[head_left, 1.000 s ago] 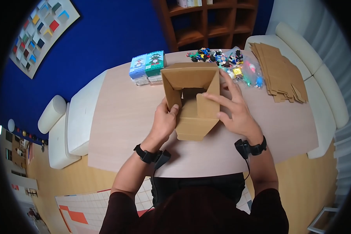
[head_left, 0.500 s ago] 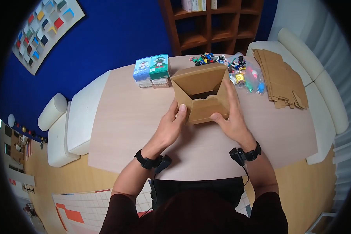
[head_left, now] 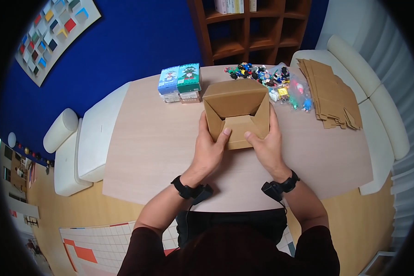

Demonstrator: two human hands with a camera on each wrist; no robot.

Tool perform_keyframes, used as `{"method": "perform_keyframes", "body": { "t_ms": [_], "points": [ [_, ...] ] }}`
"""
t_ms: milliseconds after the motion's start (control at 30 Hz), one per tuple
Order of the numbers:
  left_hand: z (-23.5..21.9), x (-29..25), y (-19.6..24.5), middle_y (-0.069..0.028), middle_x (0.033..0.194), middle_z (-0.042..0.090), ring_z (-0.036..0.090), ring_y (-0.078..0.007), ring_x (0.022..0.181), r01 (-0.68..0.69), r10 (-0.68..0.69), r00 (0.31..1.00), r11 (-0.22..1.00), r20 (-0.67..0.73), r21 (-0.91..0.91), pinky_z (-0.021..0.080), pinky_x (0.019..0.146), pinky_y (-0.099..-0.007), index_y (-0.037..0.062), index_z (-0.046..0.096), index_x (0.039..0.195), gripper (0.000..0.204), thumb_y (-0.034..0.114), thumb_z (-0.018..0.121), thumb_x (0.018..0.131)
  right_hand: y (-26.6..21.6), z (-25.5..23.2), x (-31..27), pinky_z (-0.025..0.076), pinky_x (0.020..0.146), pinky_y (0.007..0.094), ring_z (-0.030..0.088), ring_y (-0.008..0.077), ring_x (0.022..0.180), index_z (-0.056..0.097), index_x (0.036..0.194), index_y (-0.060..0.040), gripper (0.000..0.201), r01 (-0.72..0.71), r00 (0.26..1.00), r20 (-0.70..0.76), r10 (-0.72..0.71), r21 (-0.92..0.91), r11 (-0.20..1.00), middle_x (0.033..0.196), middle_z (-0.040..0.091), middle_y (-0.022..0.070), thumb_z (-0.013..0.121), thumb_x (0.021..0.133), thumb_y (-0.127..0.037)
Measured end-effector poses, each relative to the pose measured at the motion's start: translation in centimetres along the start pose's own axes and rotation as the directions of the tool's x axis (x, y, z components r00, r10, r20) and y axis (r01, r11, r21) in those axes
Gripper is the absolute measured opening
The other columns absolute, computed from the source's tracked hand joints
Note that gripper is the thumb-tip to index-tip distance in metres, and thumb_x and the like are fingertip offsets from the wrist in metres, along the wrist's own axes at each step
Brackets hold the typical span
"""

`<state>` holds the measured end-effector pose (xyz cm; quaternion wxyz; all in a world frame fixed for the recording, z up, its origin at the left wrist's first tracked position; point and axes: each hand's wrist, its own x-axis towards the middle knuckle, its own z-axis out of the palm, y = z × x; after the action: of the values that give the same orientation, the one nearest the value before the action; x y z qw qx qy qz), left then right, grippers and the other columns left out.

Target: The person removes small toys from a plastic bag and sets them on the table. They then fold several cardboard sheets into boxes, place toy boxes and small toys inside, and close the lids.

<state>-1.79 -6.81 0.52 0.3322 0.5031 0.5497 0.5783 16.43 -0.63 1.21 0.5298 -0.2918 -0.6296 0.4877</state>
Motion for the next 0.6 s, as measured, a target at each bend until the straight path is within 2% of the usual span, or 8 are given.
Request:
{"method": "perform_keyframes", "body": {
  "t_ms": [167,267,400,500,600],
  "points": [
    [0.2,-0.1,-0.3,-0.0262,0.152,0.061,0.063,-0.0331,0.139,-0.035,0.036,0.999,0.993,-0.006,0.116,0.051,0.115,-0.0428,0.001,0.016,0.172,0.083,0.006,0.067,0.107,0.6,0.0,-0.2,0.046,0.122,0.0413,0.054,0.0294,0.148,0.026,0.17,0.0021,0.095,-0.021,0.999,-0.031,0.018,-0.089,0.996,0.16,0.051,0.0209,0.071,0.087,0.009],
    [0.7,-0.5,0.9,-0.0266,0.155,0.057,0.06,-0.0351,0.142,-0.024,0.025,1.0,0.99,-0.003,0.141,0.049,0.117,-0.0437,0.0017,0.013,0.173,0.087,0.004,0.067,0.105,1.3,-0.3,-0.1,0.046,0.121,0.0423,0.055,0.0306,0.147,0.026,0.17,0.0029,0.094,0.004,0.999,-0.043,-0.01,-0.127,0.992,0.16,0.052,0.0219,0.072,0.088,0.008],
    [0.6,-0.7,2.4,-0.0273,0.167,0.042,0.048,-0.0369,0.153,-0.117,0.11,0.987,0.992,0.113,0.054,0.041,0.125,-0.0454,0.0014,0.008,0.174,0.1,-0.002,0.072,0.098,0.9,-0.7,-0.1,0.046,0.12,0.0426,0.055,0.031,0.147,0.024,0.171,0.004,0.089,0.028,0.998,-0.055,-0.033,-0.08,0.996,0.161,0.051,0.0215,0.073,0.096,-0.003],
    [-0.2,-0.2,2.4,-0.0275,0.173,0.031,0.037,-0.0378,0.16,-0.233,0.219,0.96,0.97,0.172,0.069,0.034,0.13,-0.0465,0.0008,0.005,0.175,0.107,-0.003,0.076,0.094,0.0,-0.7,-0.1,0.04,0.125,0.042,0.048,0.0303,0.152,0.023,0.171,0.005,0.087,0.097,0.995,-0.043,-0.093,0.095,0.991,0.166,0.046,0.0217,0.072,0.106,-0.024],
    [-1.3,0.4,1.1,-0.0271,0.176,0.026,0.03,-0.0391,0.164,-0.329,0.303,0.932,0.937,0.197,0.119,0.03,0.133,-0.0475,0.0002,0.005,0.175,0.109,-0.003,0.078,0.093,0.7,-1.7,0.8,0.031,0.13,0.0422,0.039,0.0278,0.159,0.024,0.172,0.0047,0.086,0.104,0.994,-0.03,-0.1,0.357,0.928,0.172,0.04,0.0188,0.064,0.112,-0.041]
  ]
}}
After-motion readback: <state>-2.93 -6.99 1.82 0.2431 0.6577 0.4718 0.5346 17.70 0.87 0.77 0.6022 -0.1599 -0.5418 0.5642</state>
